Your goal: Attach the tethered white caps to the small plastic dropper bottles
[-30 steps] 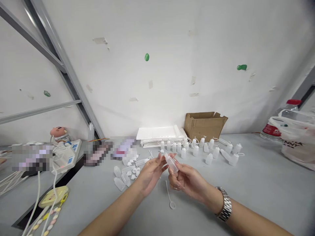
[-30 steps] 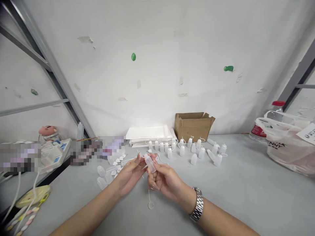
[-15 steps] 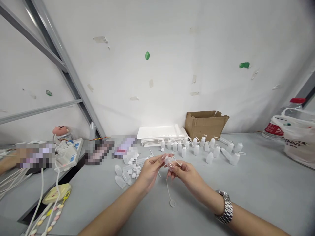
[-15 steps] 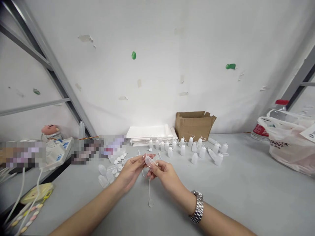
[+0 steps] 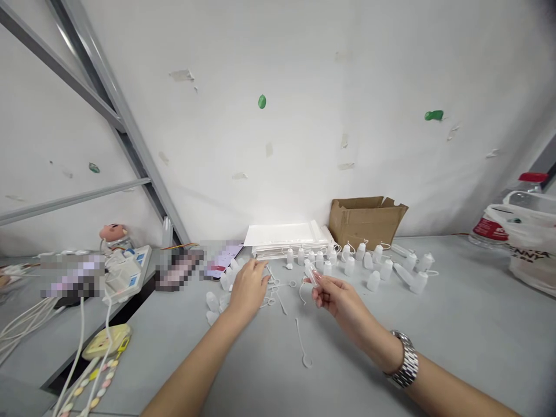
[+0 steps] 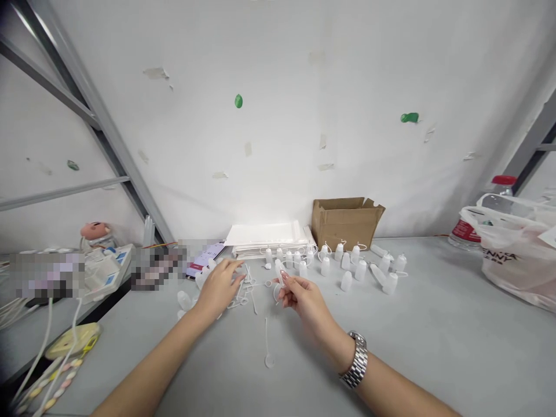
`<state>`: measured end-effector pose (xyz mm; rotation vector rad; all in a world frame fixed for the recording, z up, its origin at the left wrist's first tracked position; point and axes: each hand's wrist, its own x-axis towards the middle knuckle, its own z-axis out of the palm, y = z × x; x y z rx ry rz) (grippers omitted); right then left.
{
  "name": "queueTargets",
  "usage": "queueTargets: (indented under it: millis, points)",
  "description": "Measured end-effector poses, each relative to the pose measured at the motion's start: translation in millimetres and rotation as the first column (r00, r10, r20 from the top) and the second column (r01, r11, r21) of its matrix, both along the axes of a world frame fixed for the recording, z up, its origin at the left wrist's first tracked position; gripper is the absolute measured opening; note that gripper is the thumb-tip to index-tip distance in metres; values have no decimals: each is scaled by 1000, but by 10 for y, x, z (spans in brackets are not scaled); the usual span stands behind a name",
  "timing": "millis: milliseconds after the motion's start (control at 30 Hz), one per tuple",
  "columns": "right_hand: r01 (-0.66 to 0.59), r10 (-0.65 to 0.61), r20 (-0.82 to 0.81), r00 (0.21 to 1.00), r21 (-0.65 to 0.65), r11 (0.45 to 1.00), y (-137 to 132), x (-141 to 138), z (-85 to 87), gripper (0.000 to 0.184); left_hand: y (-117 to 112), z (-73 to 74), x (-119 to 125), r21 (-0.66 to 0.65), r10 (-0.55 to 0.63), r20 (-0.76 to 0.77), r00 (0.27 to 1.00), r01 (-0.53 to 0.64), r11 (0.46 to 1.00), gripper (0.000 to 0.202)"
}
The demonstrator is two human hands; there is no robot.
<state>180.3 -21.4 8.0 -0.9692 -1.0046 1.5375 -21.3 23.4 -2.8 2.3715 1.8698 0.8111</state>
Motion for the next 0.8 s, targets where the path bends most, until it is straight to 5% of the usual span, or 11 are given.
queueTargets:
  millis: [267,500,800]
  points:
    - [26,-26,17,1000,13,1000,-17,-14,44,35,123,-70,413,24,-217,-342,914,239,971,29]
    - [40,-44,40,998,100,994,-55,20,95,36,256,-73,620,-13,-196,-411,890,209,978,23]
    - [35,-43,70,997,113,993,-65,24,83,38,294,-136,470,17,-138,-373,918,156,988,17]
